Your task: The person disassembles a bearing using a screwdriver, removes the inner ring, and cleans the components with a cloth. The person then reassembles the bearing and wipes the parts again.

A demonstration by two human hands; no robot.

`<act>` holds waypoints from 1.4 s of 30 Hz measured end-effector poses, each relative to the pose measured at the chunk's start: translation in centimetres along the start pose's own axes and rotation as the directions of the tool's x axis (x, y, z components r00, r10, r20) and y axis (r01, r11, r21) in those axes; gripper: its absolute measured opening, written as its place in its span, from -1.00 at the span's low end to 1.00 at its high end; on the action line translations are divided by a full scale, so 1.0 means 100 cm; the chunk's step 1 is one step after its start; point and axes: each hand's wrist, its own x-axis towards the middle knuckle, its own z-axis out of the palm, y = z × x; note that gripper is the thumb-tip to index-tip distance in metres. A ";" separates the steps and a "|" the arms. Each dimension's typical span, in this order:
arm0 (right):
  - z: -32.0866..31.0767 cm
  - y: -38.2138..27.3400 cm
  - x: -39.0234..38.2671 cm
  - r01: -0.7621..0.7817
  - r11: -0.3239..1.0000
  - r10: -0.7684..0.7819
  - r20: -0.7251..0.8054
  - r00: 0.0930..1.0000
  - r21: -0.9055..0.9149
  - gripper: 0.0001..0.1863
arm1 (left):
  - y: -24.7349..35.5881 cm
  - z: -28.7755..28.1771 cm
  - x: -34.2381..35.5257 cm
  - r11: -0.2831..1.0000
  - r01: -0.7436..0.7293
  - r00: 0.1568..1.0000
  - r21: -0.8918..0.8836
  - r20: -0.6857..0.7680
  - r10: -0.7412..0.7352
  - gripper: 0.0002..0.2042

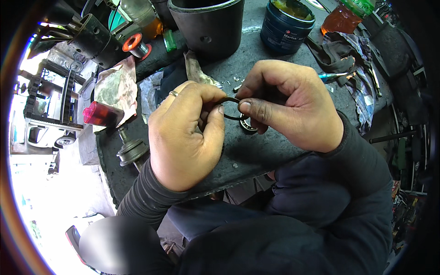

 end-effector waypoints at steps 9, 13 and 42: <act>-0.025 0.035 -0.001 0.626 0.529 -0.584 0.290 0.758 -0.573 -0.79 | -0.003 -0.011 0.010 0.999 0.047 0.967 0.016 0.252 -0.049 -0.79; -0.026 0.046 -0.007 0.716 0.227 -0.637 0.455 0.622 -0.660 -0.80 | -0.011 -0.020 0.014 0.995 0.007 0.976 0.098 0.215 -0.028 -0.78; -0.026 0.052 -0.007 0.525 0.597 -0.422 0.319 0.848 -0.606 -0.73 | -0.015 -0.009 0.005 0.968 -0.113 0.958 0.225 0.283 0.046 -0.78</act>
